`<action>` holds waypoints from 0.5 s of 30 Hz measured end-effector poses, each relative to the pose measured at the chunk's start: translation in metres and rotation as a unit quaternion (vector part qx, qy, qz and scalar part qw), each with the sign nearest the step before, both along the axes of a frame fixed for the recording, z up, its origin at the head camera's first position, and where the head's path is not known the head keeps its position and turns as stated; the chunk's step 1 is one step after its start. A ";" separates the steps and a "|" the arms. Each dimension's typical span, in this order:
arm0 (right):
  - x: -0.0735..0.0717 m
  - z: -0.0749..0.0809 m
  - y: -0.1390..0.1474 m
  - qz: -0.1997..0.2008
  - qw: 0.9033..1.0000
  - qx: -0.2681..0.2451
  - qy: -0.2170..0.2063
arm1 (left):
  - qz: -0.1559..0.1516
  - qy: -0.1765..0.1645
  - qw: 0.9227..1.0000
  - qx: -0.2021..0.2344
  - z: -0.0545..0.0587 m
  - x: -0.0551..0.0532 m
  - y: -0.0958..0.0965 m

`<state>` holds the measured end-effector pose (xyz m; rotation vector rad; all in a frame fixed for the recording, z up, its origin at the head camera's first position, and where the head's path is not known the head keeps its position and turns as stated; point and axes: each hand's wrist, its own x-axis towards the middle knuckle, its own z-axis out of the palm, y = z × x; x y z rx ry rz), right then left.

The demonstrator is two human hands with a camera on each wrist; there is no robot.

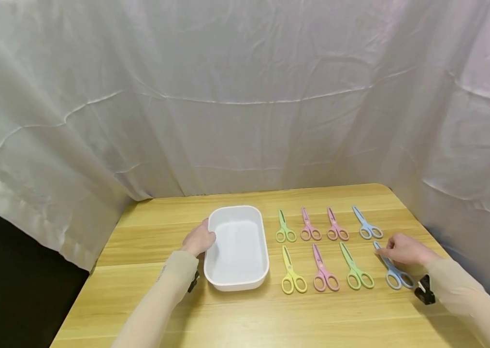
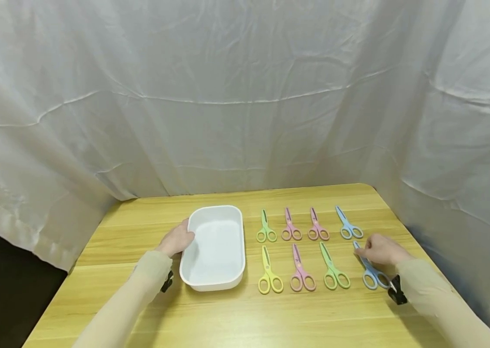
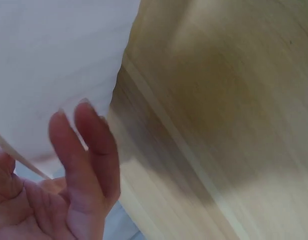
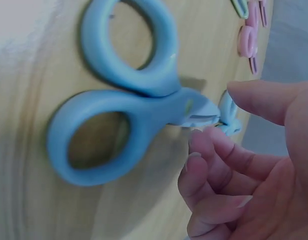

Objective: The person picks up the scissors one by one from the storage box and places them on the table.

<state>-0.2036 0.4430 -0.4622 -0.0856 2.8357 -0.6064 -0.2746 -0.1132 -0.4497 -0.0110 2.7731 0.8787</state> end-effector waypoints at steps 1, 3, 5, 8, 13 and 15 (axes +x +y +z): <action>-0.001 0.002 -0.001 0.003 1.000 -0.002 0.009 | -0.002 -0.003 1.000 -0.003 0.000 0.000 -0.001; -0.003 0.005 -0.004 0.004 1.000 0.001 0.025 | -0.003 -0.008 1.000 -0.010 0.001 -0.001 -0.004; -0.006 0.010 -0.006 0.013 0.999 -0.001 0.045 | -0.005 -0.013 1.000 -0.021 0.005 -0.003 -0.007; -0.011 0.019 -0.008 0.020 0.998 0.008 0.066 | -0.002 -0.026 0.999 -0.021 0.015 -0.004 -0.013; -0.019 0.041 -0.009 0.033 0.993 0.040 0.105 | -0.019 -0.037 0.999 -0.036 0.041 -0.007 -0.026; -0.023 0.051 -0.009 0.036 0.991 0.049 0.123 | -0.037 -0.025 0.997 -0.055 0.053 -0.008 -0.031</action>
